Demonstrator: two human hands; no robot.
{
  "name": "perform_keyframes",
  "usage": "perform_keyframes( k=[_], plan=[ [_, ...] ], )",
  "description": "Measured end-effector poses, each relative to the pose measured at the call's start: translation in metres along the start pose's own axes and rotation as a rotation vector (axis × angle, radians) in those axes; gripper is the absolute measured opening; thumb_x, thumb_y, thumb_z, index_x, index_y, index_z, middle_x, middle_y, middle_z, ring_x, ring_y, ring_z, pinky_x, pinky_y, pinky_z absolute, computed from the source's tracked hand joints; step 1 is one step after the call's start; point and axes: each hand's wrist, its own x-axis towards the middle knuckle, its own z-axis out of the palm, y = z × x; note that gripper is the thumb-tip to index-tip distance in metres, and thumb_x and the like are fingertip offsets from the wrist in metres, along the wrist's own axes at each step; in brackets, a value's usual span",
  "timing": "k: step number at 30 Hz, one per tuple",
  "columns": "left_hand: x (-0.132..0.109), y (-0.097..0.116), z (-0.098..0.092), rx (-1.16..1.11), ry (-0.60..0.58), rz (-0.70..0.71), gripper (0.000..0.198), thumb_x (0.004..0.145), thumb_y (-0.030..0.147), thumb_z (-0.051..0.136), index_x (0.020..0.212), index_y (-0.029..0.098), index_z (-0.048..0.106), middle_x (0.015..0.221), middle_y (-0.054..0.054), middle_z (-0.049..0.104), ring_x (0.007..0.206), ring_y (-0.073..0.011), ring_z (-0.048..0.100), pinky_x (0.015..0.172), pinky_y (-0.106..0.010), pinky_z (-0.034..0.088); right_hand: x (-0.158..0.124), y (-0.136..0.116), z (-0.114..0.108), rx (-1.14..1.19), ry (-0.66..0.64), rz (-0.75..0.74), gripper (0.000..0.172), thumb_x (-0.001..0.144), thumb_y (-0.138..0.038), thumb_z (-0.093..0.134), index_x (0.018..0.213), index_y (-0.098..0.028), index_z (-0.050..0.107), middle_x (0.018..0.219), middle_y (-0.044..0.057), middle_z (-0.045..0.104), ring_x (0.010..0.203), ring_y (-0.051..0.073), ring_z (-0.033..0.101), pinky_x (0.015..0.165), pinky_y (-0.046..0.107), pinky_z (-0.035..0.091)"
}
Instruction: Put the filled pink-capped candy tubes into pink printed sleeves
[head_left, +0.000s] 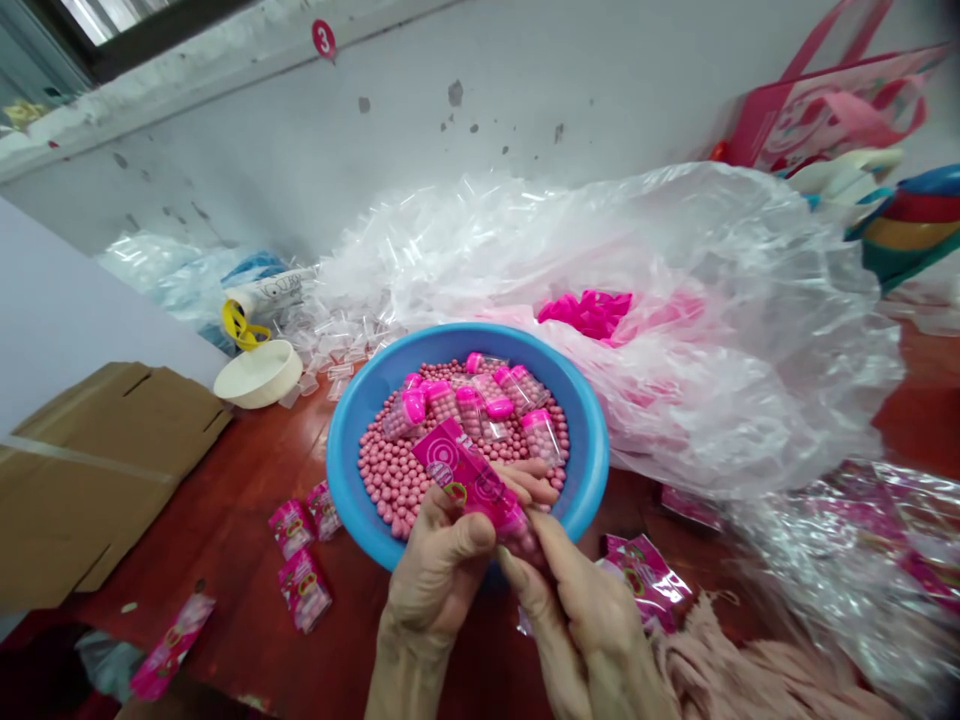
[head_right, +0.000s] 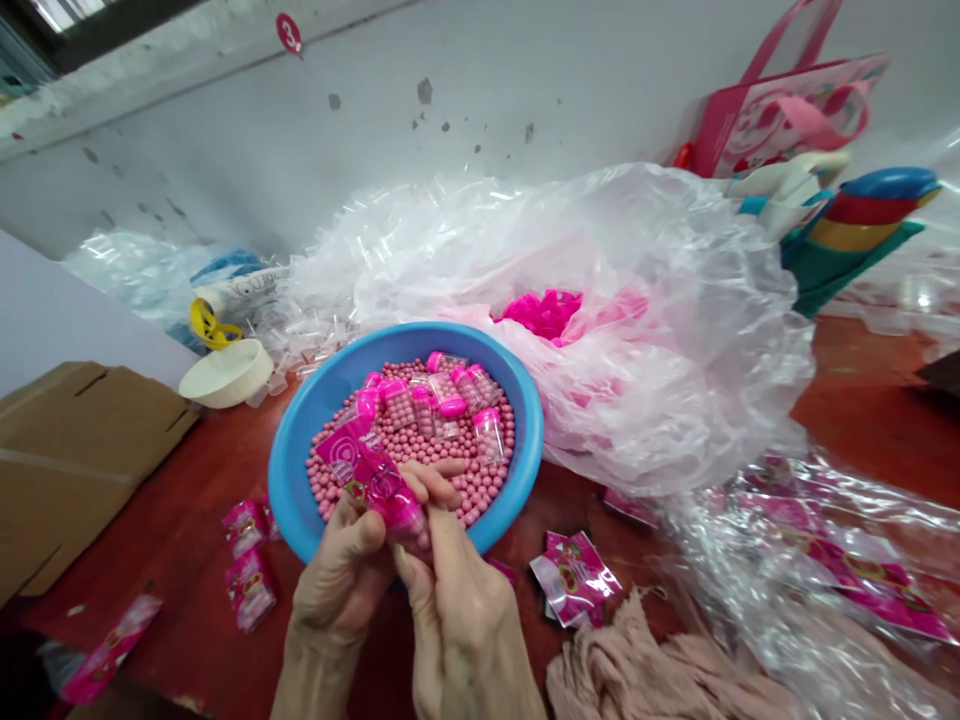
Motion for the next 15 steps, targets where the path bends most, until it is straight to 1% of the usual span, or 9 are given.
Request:
perform_keyframes(
  k=[1, 3, 6, 8, 10, 12, 13, 15],
  plan=[
    [0.000, 0.001, 0.000, 0.004, -0.016, -0.023, 0.028, 0.062, 0.039, 0.080, 0.077, 0.016, 0.077, 0.093, -0.013, 0.074, 0.097, -0.0320, 0.065, 0.081, -0.036, 0.051, 0.000, -0.001, -0.002, 0.017, -0.016, -0.012, 0.051, 0.095, -0.017, 0.038, 0.145, -0.022, 0.028, 0.130, 0.008, 0.061, 0.109, 0.020, 0.065, 0.086, 0.026, 0.054],
    [0.001, 0.000, 0.000, 0.016, 0.011, -0.063, 0.029, 0.057, 0.039, 0.083, 0.074, 0.016, 0.077, 0.087, -0.013, 0.075, 0.087, -0.0296, 0.067, 0.076, -0.034, 0.052, 0.000, 0.000, -0.003, 0.019, -0.017, -0.016, 0.047, 0.096, -0.019, 0.037, 0.142, -0.018, 0.033, 0.126, 0.010, 0.063, 0.104, 0.019, 0.067, 0.083, 0.023, 0.055],
    [0.006, -0.004, 0.003, 0.047, 0.132, -0.103, 0.026, 0.054, 0.030, 0.085, 0.073, 0.014, 0.078, 0.072, -0.009, 0.074, 0.062, -0.0192, 0.066, 0.062, -0.027, 0.052, 0.000, 0.005, 0.002, -0.067, -0.004, 0.035, 0.037, 0.096, -0.019, 0.037, 0.128, -0.005, 0.048, 0.109, 0.017, 0.071, 0.086, 0.021, 0.072, 0.076, 0.025, 0.056],
    [0.009, -0.007, 0.005, 0.064, 0.195, -0.116, 0.018, 0.058, 0.024, 0.084, 0.070, 0.013, 0.077, 0.061, -0.005, 0.071, 0.051, -0.0120, 0.061, 0.054, -0.021, 0.048, 0.000, 0.009, 0.005, -0.106, -0.020, 0.085, 0.035, 0.096, -0.020, 0.035, 0.118, -0.001, 0.055, 0.092, 0.018, 0.074, 0.070, 0.022, 0.073, 0.070, 0.026, 0.057],
    [0.010, -0.009, 0.006, 0.070, 0.213, -0.122, 0.011, 0.061, 0.020, 0.082, 0.067, 0.013, 0.075, 0.056, -0.002, 0.068, 0.048, -0.0083, 0.058, 0.051, -0.016, 0.046, 0.001, 0.011, 0.005, -0.103, -0.061, 0.133, 0.037, 0.096, -0.022, 0.035, 0.117, 0.000, 0.056, 0.082, 0.016, 0.074, 0.059, 0.020, 0.070, 0.065, 0.027, 0.057],
    [0.010, -0.010, 0.007, 0.071, 0.208, -0.123, 0.011, 0.062, 0.019, 0.082, 0.068, 0.013, 0.075, 0.057, -0.002, 0.068, 0.050, -0.0075, 0.058, 0.053, -0.015, 0.046, 0.004, 0.010, 0.003, -0.056, -0.070, 0.168, 0.036, 0.096, -0.024, 0.035, 0.119, -0.003, 0.055, 0.083, 0.014, 0.074, 0.059, 0.020, 0.070, 0.063, 0.026, 0.056],
    [0.009, -0.010, 0.007, 0.070, 0.195, -0.126, 0.015, 0.062, 0.022, 0.082, 0.071, 0.012, 0.076, 0.060, -0.003, 0.070, 0.051, -0.0086, 0.059, 0.054, -0.017, 0.047, 0.005, 0.009, 0.001, -0.014, -0.064, 0.184, 0.034, 0.096, -0.025, 0.036, 0.118, -0.007, 0.056, 0.086, 0.013, 0.074, 0.063, 0.019, 0.070, 0.064, 0.025, 0.055],
    [0.008, -0.010, 0.006, 0.050, 0.143, -0.134, 0.027, 0.065, 0.035, 0.080, 0.077, 0.011, 0.077, 0.068, -0.008, 0.072, 0.057, -0.0135, 0.062, 0.055, -0.021, 0.049, 0.009, 0.006, -0.002, 0.098, -0.034, 0.225, 0.027, 0.096, -0.027, 0.039, 0.110, -0.014, 0.059, 0.085, 0.008, 0.074, 0.069, 0.018, 0.071, 0.063, 0.022, 0.053]
  ],
)
